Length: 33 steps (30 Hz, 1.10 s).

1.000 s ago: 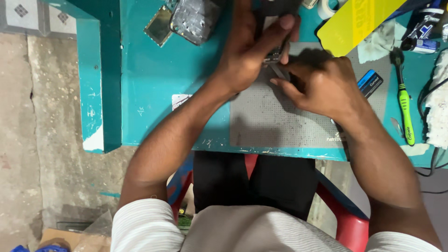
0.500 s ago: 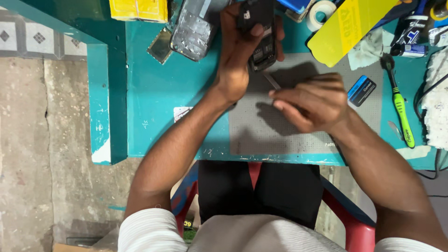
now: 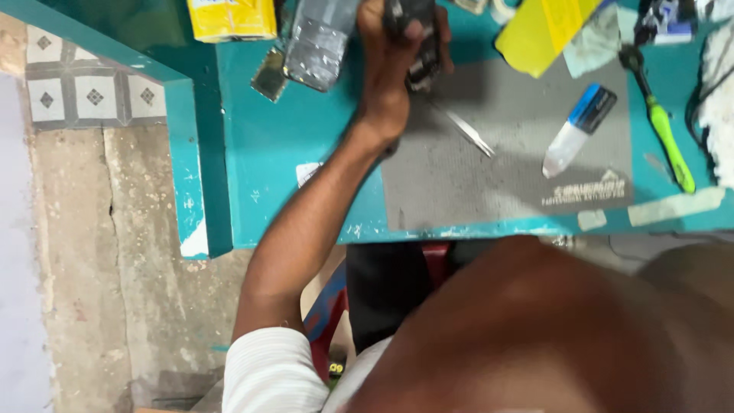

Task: The person is repairing a mobile phone at a workbench. They use tweezers to carefully manipulate and adjust small internal components and connectors within the phone's chassis. The person holds the device steady with one hand while performing precise adjustments with the other.

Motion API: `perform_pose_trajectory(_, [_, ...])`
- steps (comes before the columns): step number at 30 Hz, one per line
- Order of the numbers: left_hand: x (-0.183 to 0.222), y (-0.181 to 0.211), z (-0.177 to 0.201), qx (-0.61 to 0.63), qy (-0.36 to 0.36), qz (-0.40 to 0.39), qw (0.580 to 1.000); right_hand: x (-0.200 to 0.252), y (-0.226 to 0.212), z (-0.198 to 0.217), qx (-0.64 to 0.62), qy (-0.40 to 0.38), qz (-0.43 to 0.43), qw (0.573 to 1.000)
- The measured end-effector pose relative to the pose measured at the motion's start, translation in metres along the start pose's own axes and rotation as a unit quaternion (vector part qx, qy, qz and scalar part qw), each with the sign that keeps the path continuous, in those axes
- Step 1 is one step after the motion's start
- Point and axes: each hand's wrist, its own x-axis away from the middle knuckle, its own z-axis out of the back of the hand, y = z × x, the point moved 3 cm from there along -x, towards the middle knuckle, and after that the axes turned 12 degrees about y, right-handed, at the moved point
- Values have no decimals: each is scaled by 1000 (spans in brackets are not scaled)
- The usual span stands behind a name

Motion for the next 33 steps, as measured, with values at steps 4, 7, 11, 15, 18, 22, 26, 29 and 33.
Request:
perform_pose_trajectory(4, [6, 2, 3, -29, 25, 65, 997, 20, -3, -12, 19, 19, -33, 999])
perform_pose_trajectory(7, [6, 2, 4, -70, -17, 30, 997, 27, 1, -19, 39, 28, -37, 998])
perform_pose_trajectory(11, [6, -3, 5, -41, 9, 69, 997, 31, 9, -17, 89, 54, -19, 994])
perform_pose_trajectory(15, [4, -1, 1, 22, 22, 68, 997, 38, -1, 8, 169, 122, -16, 978])
perform_pose_trajectory(18, [6, -8, -3, 19, 12, 71, 997, 43, 0, 15, 213, 133, -23, 968])
perform_pose_trajectory(22, [7, 0, 5, 5, 9, 61, 998, 27, 13, 10, 270, 119, 5, 956])
perform_pose_trajectory(26, [7, -4, 1, 1, -3, 74, 997, 28, 27, 13, 365, 140, -13, 920])
perform_pose_trajectory(29, [6, 0, 4, -3, 7, 79, 997, 15, 36, 10, 437, 143, -8, 888])
perform_pose_trajectory(33, [6, 2, 0, 8, 3, 84, 996, -8, 42, 9, 530, 134, 8, 837])
